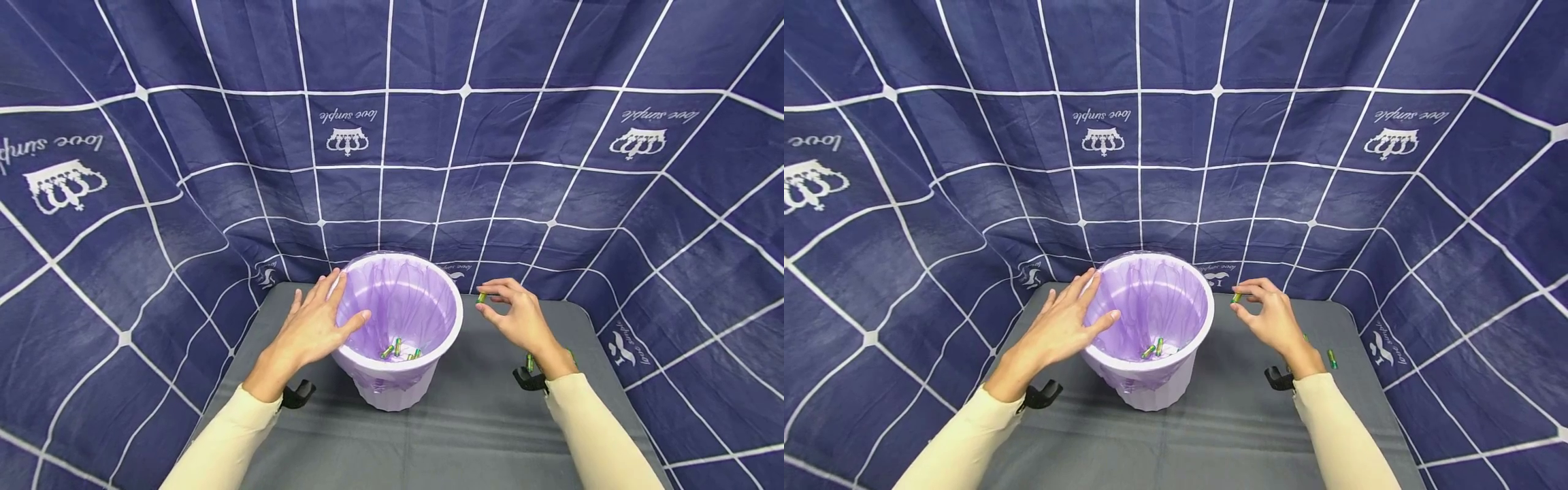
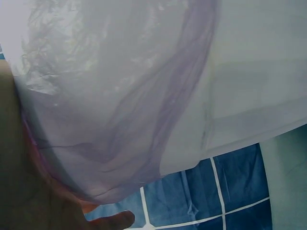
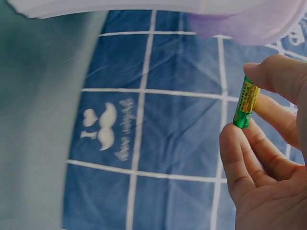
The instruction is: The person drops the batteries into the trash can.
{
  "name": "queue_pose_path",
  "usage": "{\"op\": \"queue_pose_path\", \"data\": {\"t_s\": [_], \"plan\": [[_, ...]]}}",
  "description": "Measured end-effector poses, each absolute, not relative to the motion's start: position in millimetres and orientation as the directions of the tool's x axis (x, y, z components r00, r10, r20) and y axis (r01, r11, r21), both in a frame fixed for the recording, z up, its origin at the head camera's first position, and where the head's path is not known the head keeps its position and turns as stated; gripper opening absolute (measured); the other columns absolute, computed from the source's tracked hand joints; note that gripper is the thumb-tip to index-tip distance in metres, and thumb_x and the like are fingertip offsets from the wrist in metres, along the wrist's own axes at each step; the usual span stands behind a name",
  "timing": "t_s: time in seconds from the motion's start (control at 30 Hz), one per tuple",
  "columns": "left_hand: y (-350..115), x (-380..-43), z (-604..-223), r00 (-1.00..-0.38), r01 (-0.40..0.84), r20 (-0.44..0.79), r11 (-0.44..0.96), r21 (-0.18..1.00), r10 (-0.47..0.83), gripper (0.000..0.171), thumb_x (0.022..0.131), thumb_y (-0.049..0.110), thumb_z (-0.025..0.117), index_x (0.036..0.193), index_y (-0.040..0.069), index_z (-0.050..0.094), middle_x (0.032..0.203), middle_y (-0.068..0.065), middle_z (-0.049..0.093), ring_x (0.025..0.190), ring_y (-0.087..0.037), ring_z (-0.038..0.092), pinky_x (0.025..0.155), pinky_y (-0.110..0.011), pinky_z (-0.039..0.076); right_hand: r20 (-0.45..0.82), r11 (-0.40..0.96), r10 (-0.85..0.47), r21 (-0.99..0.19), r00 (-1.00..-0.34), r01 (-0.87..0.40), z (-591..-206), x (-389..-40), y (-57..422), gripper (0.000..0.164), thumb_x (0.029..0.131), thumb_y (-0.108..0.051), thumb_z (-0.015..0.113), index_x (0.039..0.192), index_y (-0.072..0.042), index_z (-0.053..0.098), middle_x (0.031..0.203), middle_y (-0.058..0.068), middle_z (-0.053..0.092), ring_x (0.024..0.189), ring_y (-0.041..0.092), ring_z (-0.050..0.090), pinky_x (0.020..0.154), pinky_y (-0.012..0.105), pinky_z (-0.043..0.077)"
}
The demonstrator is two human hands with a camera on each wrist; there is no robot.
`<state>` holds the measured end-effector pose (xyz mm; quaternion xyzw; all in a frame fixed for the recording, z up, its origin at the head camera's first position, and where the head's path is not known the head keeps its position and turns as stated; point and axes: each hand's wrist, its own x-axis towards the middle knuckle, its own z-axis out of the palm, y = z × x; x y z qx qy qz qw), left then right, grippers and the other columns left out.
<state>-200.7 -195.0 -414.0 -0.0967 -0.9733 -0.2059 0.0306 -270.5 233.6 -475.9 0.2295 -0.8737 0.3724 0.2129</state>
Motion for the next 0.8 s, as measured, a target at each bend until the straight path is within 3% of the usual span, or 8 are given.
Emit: {"op": "queue_pose_path", "data": {"t_s": [0.5, 0.7, 0.8], "plan": [[-194, -203, -398, -0.987, 0.155, 0.036, 0.882, 0.445, 0.156, 0.102, 0.114, 0.082, 0.041, 0.185, 0.009, 0.032, 0.196, -0.013, 0.024, 0.184, -0.045, 0.018, 0.141, -0.085, 0.011, 0.574, 0.587, -0.288, -0.527, -0.767, -0.615, -414, -271, 204, 0.035, 0.094, -0.004, 0.096, 0.128, -0.010, 0.090, 0.136, 0.010, 0.081, 0.105, 0.037, 0.088, 0.100, 0.055, 0.071], [-181, -204, -399, -0.991, 0.125, 0.105, 0.891, 0.435, 0.088, 0.099, 0.115, 0.081, 0.040, 0.181, 0.007, 0.041, 0.192, -0.016, 0.035, 0.182, -0.047, 0.022, 0.143, -0.082, 0.008, 0.573, 0.566, -0.309, -0.531, -0.759, -0.631, -393, -272, 188, 0.034, 0.095, -0.006, 0.096, 0.128, -0.009, 0.089, 0.135, 0.010, 0.081, 0.106, 0.034, 0.088, 0.102, 0.051, 0.071], [-175, -204, -405, -0.988, 0.122, 0.135, 0.897, 0.425, 0.070, 0.101, 0.115, 0.081, 0.042, 0.180, 0.005, 0.040, 0.192, -0.017, 0.034, 0.183, -0.047, 0.020, 0.143, -0.082, 0.006, 0.564, 0.548, -0.324, -0.543, -0.760, -0.637, -383, -272, 179, 0.034, 0.096, -0.007, 0.095, 0.129, -0.009, 0.089, 0.136, 0.010, 0.081, 0.110, 0.033, 0.087, 0.104, 0.050, 0.071]]}}
